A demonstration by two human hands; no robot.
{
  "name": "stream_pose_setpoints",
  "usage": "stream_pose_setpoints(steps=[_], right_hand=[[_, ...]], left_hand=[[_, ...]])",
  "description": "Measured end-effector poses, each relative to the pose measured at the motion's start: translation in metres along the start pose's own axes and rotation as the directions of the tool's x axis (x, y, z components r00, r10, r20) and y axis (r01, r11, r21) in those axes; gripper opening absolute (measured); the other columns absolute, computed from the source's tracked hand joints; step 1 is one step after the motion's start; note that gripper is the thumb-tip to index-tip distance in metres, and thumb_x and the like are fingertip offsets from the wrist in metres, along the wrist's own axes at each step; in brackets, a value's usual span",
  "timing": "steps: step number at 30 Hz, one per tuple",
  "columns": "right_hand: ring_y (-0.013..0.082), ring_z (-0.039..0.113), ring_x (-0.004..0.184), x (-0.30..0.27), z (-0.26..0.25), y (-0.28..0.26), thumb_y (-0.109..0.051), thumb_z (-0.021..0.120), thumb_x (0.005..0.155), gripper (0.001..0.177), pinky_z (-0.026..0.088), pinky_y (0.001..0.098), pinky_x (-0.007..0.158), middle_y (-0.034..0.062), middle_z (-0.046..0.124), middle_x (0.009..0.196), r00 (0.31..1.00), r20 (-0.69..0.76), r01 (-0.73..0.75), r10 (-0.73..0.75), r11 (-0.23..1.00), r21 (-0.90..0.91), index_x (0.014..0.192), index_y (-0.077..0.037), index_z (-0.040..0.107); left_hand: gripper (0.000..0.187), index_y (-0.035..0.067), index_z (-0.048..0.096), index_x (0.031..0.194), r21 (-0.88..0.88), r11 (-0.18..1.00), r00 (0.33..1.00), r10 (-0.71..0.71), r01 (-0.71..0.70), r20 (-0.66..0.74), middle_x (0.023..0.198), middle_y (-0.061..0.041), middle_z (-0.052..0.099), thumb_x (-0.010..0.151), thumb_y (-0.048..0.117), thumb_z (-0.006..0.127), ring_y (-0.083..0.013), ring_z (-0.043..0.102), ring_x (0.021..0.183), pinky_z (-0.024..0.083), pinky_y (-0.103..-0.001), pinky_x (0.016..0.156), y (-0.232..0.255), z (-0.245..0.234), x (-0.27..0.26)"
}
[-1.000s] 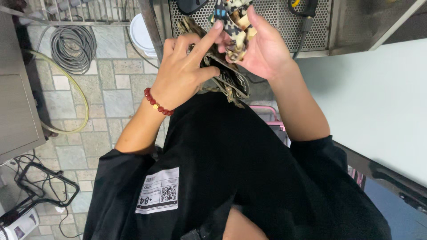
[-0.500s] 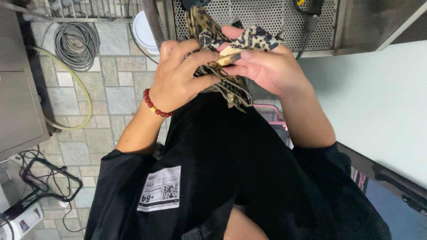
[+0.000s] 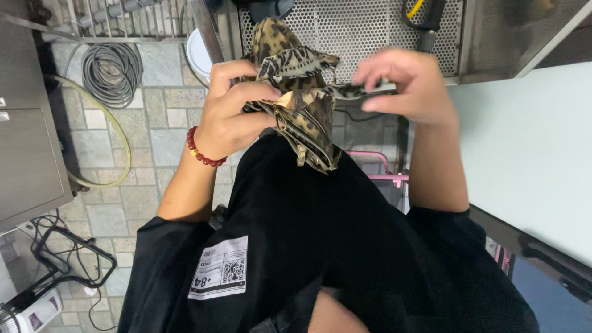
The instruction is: The person picks up a leopard-print bag, takes out a card and a paper slip, puts them back, and then uses a blue cloth to wipe the interior and exterior of the bag.
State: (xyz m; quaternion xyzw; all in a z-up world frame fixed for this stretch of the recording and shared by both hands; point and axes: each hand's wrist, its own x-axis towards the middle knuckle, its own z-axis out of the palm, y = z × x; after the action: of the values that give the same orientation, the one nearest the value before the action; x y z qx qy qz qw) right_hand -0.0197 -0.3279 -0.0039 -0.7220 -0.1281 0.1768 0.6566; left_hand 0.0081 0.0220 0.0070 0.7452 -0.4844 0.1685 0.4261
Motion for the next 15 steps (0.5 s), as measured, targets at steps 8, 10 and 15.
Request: stream_pose_setpoints(steps=[8,10,15], right_hand=[[0.0354,0.041,0.157,0.089,0.033,0.011,-0.008,0.078,0.094,0.047,0.037,0.0491,0.129,0.0219,0.041,0.167,0.881,0.307,0.424,-0.359,0.888,-0.179,0.138,-0.002,0.063],[0.0340,0.060,0.143,0.095,0.028,0.016,-0.009,0.069,0.106,0.016,0.049,0.0452,0.120,0.0184,0.062,0.152,0.941,0.219,0.297,-0.259,0.941,-0.164,0.119,-0.002,0.063],[0.0283,0.072,0.113,0.102,-0.020,0.027,-0.027,0.044,0.116,0.035,0.058,0.0439,0.104,0.0185,0.069,0.124,0.993,0.106,0.040,-0.054,0.990,0.132,0.126,0.000,0.063]], left_hand=[[0.019,0.014,0.083,0.091,-0.111,0.994,0.997,0.031,-0.022,0.074,0.130,-0.005,0.065,0.073,0.007,0.087,-0.0346,0.051,0.121,0.048,-0.045,0.103,-0.002,-0.006,0.000],[0.019,0.015,0.081,0.090,-0.121,0.991,0.998,-0.043,0.049,0.052,0.134,-0.007,0.062,0.074,0.007,0.088,-0.0347,0.051,0.124,0.046,-0.046,0.106,-0.003,-0.007,-0.003],[0.030,0.016,0.081,0.100,-0.110,0.952,0.957,-0.289,0.286,-0.014,0.159,-0.017,0.042,0.078,-0.003,0.078,-0.0352,0.047,0.138,0.044,-0.042,0.111,-0.007,-0.018,-0.027]])
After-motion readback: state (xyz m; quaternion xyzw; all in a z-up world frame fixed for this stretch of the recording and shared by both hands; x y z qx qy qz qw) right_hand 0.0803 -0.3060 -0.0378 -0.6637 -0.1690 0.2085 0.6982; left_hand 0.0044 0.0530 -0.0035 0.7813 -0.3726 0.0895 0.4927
